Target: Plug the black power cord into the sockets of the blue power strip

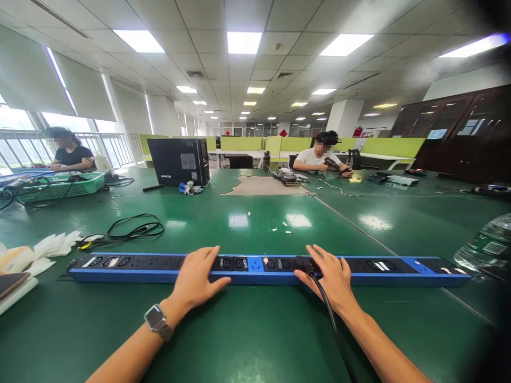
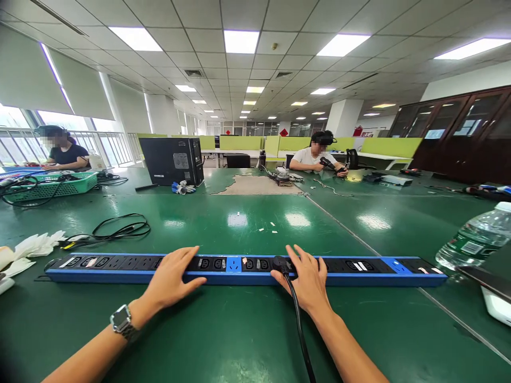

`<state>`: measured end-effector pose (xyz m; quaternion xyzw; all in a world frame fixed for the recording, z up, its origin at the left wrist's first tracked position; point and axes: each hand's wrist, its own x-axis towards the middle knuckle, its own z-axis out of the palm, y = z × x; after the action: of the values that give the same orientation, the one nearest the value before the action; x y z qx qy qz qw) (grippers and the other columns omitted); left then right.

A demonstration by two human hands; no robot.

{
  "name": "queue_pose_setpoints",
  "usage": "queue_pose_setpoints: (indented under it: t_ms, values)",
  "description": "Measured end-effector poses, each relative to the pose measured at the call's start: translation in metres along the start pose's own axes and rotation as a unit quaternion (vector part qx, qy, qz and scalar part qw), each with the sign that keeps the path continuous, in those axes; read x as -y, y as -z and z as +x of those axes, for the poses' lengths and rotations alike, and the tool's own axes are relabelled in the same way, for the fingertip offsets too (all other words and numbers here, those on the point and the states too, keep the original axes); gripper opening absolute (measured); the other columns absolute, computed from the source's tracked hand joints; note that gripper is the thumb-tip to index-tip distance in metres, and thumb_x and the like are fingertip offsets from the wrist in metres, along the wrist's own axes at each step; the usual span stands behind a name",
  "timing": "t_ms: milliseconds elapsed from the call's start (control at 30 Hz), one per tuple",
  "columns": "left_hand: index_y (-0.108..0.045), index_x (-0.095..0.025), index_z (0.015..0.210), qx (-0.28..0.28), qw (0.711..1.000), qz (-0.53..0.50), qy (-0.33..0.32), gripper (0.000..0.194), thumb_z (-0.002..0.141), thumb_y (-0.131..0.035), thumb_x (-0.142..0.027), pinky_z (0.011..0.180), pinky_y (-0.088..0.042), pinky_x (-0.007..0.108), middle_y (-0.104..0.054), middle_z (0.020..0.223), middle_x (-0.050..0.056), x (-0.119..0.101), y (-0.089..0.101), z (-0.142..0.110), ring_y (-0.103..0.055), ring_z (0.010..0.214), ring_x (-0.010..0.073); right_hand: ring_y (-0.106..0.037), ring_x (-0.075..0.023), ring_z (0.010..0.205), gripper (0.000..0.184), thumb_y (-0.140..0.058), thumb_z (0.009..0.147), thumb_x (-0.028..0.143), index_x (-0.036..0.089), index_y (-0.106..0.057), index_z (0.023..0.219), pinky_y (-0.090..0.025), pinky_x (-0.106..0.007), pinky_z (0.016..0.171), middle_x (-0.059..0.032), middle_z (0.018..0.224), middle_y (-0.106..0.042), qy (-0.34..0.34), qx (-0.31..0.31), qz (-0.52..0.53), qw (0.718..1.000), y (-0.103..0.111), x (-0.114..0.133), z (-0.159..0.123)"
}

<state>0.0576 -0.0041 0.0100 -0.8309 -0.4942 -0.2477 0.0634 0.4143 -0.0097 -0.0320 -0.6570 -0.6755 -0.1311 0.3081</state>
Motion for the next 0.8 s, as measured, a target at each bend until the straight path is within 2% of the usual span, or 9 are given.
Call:
queue_pose_setpoints:
  t_ms: [67,100,233,333,400,467,633,700,800]
  values:
    - [-0.046,-0.022,0.137,0.005,0.996,-0.054,-0.067,0.067,0.08,-0.066,-0.049,0.105,-0.038,0.049,-0.055,0.134,0.013,-0.039,-0.007,0.017,-0.05,0.122,0.0309,-0.043,-0.0344,0.131,0.089,-0.055,0.071,0.073,0.019,-0.042,0.14,-0.02,-0.06,0.11,-0.0159,0.142,-0.049,-0.038,0.017,-0.039,0.998,-0.003,-0.006,-0.005]
    - [-0.046,-0.022,0.137,0.01,0.993,-0.077,-0.094,0.066,0.08,-0.067,-0.046,0.105,-0.039,0.048,-0.056,0.134,0.012,-0.062,-0.014,0.028,-0.05,0.122,0.0298,-0.041,-0.0348,0.132,0.093,-0.056,0.069,0.074,0.017,-0.041,0.14,-0.019,-0.059,0.11,-0.0165,0.143,-0.048,-0.042,0.031,-0.053,0.997,-0.004,-0.009,-0.008]
    - [-0.047,-0.023,0.135,0.03,0.985,-0.119,-0.123,0.057,0.083,-0.065,-0.037,0.096,-0.045,0.047,-0.059,0.128,0.013,-0.142,-0.049,0.072,-0.054,0.116,0.0292,-0.041,-0.0335,0.133,0.071,-0.054,0.076,0.063,0.021,-0.049,0.133,-0.02,-0.057,0.11,-0.0137,0.142,-0.05,-0.016,0.055,-0.089,0.994,-0.003,-0.015,-0.015]
    - [-0.059,-0.021,0.12,0.056,0.985,-0.117,-0.114,0.034,0.086,-0.058,-0.021,0.088,-0.049,0.044,-0.068,0.104,0.011,-0.166,-0.068,0.092,-0.06,0.101,0.0266,-0.043,-0.0322,0.132,0.062,-0.051,0.081,0.056,0.022,-0.049,0.133,-0.022,-0.056,0.109,-0.0124,0.141,-0.051,-0.009,0.042,-0.098,0.994,-0.003,-0.013,-0.016]
    - [-0.063,-0.019,0.11,0.058,0.986,-0.116,-0.109,0.026,0.087,-0.052,-0.014,0.085,-0.05,0.042,-0.069,0.094,0.01,-0.17,-0.073,0.096,-0.061,0.095,0.0252,-0.043,-0.0317,0.131,0.062,-0.051,0.081,0.055,0.022,-0.049,0.133,-0.023,-0.055,0.109,-0.0119,0.141,-0.052,-0.009,0.034,-0.101,0.994,-0.004,-0.012,-0.017]
    - [-0.062,-0.017,0.11,0.04,0.986,-0.126,-0.106,0.027,0.088,-0.049,-0.012,0.086,-0.05,0.041,-0.069,0.096,0.01,-0.173,-0.071,0.098,-0.061,0.096,0.0244,-0.043,-0.0318,0.131,0.063,-0.052,0.08,0.056,0.021,-0.05,0.132,-0.023,-0.055,0.109,-0.0121,0.14,-0.052,-0.01,0.029,-0.101,0.994,-0.006,-0.013,-0.017]
    - [-0.06,-0.019,0.12,-0.102,0.966,-0.214,-0.105,0.029,0.093,-0.048,-0.019,0.092,-0.05,0.039,-0.07,0.106,0.01,-0.174,-0.045,0.109,-0.062,0.102,0.0224,-0.04,-0.0313,0.133,0.067,-0.055,0.078,0.059,0.021,-0.049,0.132,-0.021,-0.055,0.111,-0.0119,0.139,-0.052,-0.01,0.03,-0.095,0.995,-0.008,-0.016,-0.017]
    - [-0.061,-0.021,0.119,-0.15,0.957,-0.236,-0.071,0.028,0.093,-0.051,-0.025,0.09,-0.051,0.039,-0.071,0.107,0.01,-0.152,-0.031,0.11,-0.064,0.1,0.0229,-0.038,-0.0312,0.134,0.071,-0.055,0.076,0.061,0.021,-0.047,0.134,-0.02,-0.055,0.111,-0.0117,0.141,-0.05,-0.022,0.047,-0.096,0.994,-0.007,-0.016,-0.016]
    - [-0.062,-0.021,0.121,-0.189,0.95,-0.246,0.022,0.032,0.092,-0.056,-0.032,0.085,-0.053,0.036,-0.073,0.106,0.009,-0.095,-0.01,0.095,-0.067,0.094,0.0227,-0.037,-0.0314,0.135,0.077,-0.053,0.075,0.067,0.023,-0.046,0.137,-0.018,-0.055,0.111,-0.0109,0.144,-0.047,-0.039,0.069,-0.102,0.992,-0.006,-0.013,-0.015]
